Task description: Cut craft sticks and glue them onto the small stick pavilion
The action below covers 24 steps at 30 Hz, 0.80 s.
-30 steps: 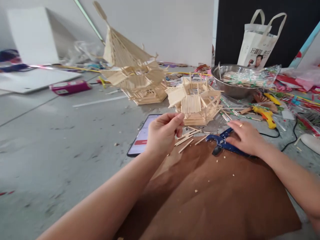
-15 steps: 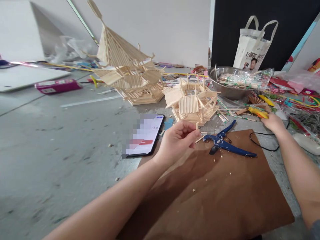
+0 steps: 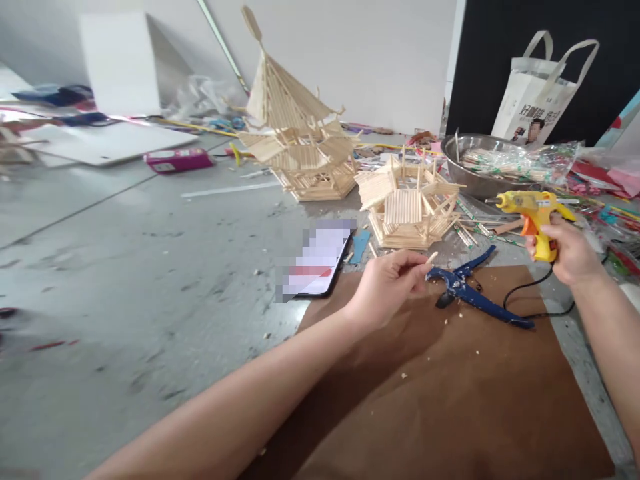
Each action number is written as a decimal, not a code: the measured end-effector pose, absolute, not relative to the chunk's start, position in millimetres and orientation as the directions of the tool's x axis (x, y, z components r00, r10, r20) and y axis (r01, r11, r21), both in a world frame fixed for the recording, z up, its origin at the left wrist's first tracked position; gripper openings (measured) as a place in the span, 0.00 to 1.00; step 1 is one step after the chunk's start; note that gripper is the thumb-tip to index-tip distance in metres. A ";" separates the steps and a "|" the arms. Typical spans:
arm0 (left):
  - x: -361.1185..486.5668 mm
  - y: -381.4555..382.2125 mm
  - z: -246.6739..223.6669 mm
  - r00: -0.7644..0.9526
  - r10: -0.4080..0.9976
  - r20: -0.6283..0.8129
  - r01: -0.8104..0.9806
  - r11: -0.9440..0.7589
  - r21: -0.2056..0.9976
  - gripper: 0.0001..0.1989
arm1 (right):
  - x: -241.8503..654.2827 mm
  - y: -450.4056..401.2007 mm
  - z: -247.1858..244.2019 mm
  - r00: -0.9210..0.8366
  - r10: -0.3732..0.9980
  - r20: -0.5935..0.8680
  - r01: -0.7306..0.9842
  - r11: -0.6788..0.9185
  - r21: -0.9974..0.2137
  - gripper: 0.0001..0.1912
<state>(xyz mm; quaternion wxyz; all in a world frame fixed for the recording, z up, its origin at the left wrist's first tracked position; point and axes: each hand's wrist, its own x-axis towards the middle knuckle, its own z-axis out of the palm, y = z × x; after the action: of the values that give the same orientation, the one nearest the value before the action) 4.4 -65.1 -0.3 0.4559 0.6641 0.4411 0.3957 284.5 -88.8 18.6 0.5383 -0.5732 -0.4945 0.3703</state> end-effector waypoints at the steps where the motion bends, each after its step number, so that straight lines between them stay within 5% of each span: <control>1: 3.5 -65.1 -2.6 0.299 0.938 0.178 0.260 -0.259 0.930 0.02 | 278.2 -91.8 19.6 0.183 0.978 0.101 0.131 0.077 -0.988 0.10; 5: 1.0 -64.1 -8.7 0.295 0.896 0.331 0.333 -0.422 0.844 0.03 | 259.0 -103.5 22.4 0.087 0.988 0.132 0.177 0.115 -0.977 0.09; 16: -0.5 -60.5 -15.3 0.311 0.840 0.445 0.414 -0.541 0.732 0.05 | 232.1 -119.8 17.9 0.050 0.989 0.136 0.545 0.087 -0.834 0.12; 24: -0.9 -58.7 -16.0 0.360 0.755 0.548 0.476 -0.654 0.588 0.06 | 222.5 -124.9 25.7 -0.004 0.988 0.153 0.579 0.127 -0.806 0.08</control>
<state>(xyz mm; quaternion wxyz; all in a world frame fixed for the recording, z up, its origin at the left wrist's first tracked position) -0.9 -58.7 -16.0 0.1668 0.8077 0.3808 0.4182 222.5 -124.9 25.7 0.3711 -0.6004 -0.6524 0.2760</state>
